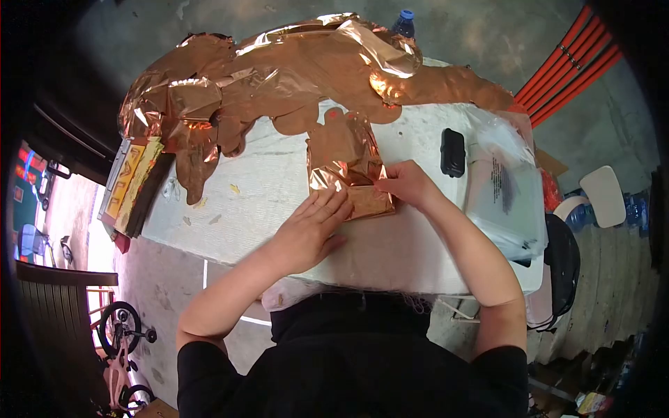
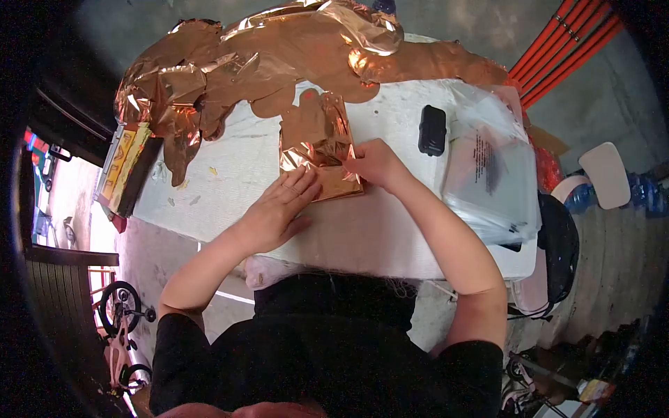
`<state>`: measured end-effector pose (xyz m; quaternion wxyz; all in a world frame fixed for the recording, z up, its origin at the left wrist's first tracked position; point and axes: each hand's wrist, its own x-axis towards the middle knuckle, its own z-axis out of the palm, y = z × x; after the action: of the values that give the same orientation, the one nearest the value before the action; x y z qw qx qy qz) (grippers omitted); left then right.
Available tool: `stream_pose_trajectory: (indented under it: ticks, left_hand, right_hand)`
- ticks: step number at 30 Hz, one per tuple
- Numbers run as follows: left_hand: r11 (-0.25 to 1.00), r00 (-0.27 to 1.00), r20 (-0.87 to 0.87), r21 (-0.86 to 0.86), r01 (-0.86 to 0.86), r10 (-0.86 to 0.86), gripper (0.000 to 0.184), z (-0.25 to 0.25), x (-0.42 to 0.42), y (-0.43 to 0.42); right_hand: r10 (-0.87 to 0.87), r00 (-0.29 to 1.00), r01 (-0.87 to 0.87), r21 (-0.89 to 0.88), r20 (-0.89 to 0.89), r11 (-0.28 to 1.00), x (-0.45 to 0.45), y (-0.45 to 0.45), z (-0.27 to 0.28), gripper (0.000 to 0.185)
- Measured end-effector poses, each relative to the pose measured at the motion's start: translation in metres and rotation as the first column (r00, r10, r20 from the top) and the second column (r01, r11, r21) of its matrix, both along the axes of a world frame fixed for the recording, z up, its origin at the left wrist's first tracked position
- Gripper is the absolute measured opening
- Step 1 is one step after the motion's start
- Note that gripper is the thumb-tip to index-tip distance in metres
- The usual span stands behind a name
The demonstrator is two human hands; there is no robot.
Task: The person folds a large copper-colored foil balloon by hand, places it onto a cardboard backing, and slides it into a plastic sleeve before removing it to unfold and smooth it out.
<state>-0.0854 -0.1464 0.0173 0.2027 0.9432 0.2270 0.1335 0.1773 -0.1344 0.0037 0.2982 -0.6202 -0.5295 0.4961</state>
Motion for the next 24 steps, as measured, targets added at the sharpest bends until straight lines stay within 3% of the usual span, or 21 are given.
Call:
stream_pose_trajectory:
  ticks: [6, 10, 12, 15, 16, 18, 22, 24]
  left_hand:
    - [1.0, 0.999, -0.033, 0.005, 0.002, -0.002, 0.059, -0.002, -0.001, 0.001]
    - [1.0, 0.999, -0.042, 0.012, -0.007, 0.007, 0.058, -0.004, 0.0, -0.001]
    - [0.999, 1.0, -0.024, 0.035, -0.014, 0.015, 0.055, -0.006, -0.001, -0.001]
    - [0.997, 1.0, -0.02, 0.076, -0.014, 0.016, 0.052, -0.008, -0.001, -0.003]
    - [0.997, 1.0, -0.022, 0.08, -0.016, 0.018, 0.052, -0.008, -0.001, -0.004]
    - [0.994, 1.0, -0.008, 0.111, -0.018, 0.019, 0.05, -0.009, -0.001, -0.005]
    - [0.991, 1.0, 0.003, 0.132, -0.03, 0.03, 0.05, -0.01, -0.001, -0.006]
    - [0.991, 1.0, 0.001, 0.134, -0.028, 0.028, 0.043, -0.009, -0.001, -0.006]
  right_hand:
    - [0.054, 0.986, -0.053, -0.01, 0.158, 0.999, 0.004, -0.016, 0.02, 0.019]
    - [-0.003, 0.995, 0.006, -0.028, 0.095, 1.0, 0.003, -0.027, 0.017, 0.022]
    - [0.037, 0.957, -0.071, 0.112, 0.287, 0.991, 0.004, -0.029, 0.01, 0.02]
    - [0.066, 0.93, -0.141, 0.186, 0.361, 0.973, -0.001, -0.033, 0.009, 0.018]
    - [0.067, 0.931, -0.143, 0.189, 0.359, 0.972, -0.004, -0.035, 0.011, 0.018]
    - [0.042, 0.852, -0.167, 0.196, 0.522, 0.966, -0.01, -0.038, 0.02, 0.019]
    - [0.078, 0.825, -0.171, 0.114, 0.559, 0.979, -0.013, -0.038, 0.027, 0.019]
    - [-0.027, 0.751, -0.087, 0.14, 0.66, 0.986, -0.015, -0.038, 0.038, 0.024]
